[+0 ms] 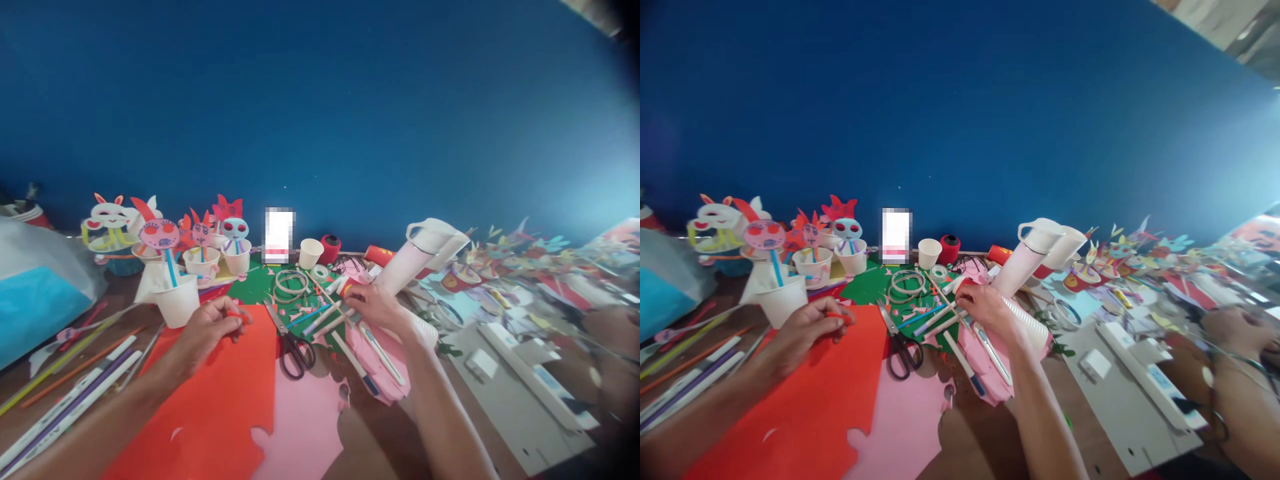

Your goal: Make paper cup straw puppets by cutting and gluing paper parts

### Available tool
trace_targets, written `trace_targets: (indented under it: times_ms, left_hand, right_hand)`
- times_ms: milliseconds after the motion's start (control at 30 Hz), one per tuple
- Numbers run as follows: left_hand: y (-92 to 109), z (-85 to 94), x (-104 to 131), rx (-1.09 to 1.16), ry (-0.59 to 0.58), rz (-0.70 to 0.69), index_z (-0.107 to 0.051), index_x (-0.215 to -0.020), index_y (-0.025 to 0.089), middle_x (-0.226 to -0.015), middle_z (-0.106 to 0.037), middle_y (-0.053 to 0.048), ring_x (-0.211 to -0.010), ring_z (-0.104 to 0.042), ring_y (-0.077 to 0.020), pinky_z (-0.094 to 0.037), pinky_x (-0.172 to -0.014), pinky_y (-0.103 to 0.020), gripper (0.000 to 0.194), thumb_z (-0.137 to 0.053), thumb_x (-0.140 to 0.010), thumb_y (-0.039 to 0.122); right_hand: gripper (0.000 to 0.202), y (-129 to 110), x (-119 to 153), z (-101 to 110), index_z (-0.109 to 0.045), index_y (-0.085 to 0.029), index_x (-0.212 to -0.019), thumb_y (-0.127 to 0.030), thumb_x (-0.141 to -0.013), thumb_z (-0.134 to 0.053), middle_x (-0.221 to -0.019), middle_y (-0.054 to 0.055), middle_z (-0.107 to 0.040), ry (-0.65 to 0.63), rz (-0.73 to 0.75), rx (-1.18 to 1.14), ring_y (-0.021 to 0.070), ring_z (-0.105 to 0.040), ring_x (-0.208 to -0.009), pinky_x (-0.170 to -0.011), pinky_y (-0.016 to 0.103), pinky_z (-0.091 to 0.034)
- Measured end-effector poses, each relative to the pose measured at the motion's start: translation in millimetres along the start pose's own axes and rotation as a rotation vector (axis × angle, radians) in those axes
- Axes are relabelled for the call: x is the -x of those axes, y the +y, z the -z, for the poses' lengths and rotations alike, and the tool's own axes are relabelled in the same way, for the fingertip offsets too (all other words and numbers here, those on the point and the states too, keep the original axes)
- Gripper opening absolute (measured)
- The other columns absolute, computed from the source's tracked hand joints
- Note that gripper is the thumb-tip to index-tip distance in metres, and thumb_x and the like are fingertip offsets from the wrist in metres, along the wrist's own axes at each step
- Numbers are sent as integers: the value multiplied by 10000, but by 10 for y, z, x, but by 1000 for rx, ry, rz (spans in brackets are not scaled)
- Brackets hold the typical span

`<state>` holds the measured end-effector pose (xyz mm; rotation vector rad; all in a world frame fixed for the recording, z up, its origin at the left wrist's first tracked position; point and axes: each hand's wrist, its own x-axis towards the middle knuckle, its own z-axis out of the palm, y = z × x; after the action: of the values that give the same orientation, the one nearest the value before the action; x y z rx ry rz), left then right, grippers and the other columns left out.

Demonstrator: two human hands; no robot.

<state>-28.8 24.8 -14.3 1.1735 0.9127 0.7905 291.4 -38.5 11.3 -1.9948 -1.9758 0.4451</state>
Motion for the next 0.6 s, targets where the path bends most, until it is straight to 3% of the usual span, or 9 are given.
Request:
trace_targets:
  times_ms: [167, 333, 600]
  left_hand:
    - [53, 104, -42, 94, 52, -25, -485, -644, 160, -658, -619, 10, -526, -525, -87, -407, -501, -209, 107, -585, -679, 175]
    - [20, 92, -38, 137, 87, -2, -492, -658, 165, -543, -532, 57, -461, -459, -67, -367, -440, -182, 127, -609, -675, 211]
    - [45, 86, -54, 144, 80, -2, -469, -658, 171, -501, -529, 64, -446, -452, -65, -363, -453, -177, 163, -624, -669, 222]
  right_hand:
    - [181, 23, -38, -71, -633, -219, -860, -233, -767, -479, -738, -19, -645, 28, 60, 14, 120, -560, -636, -564, 209, -358]
    - [198, 21, -105, -186, -627, -218, -869, -223, -796, -443, -798, -5, -655, 152, 70, 98, 130, -573, -695, -612, 216, -373]
    - [240, -3, -186, -345, -626, -207, -927, -225, -825, -409, -954, 65, -636, 326, 36, 253, 228, -482, -947, -838, 352, -302]
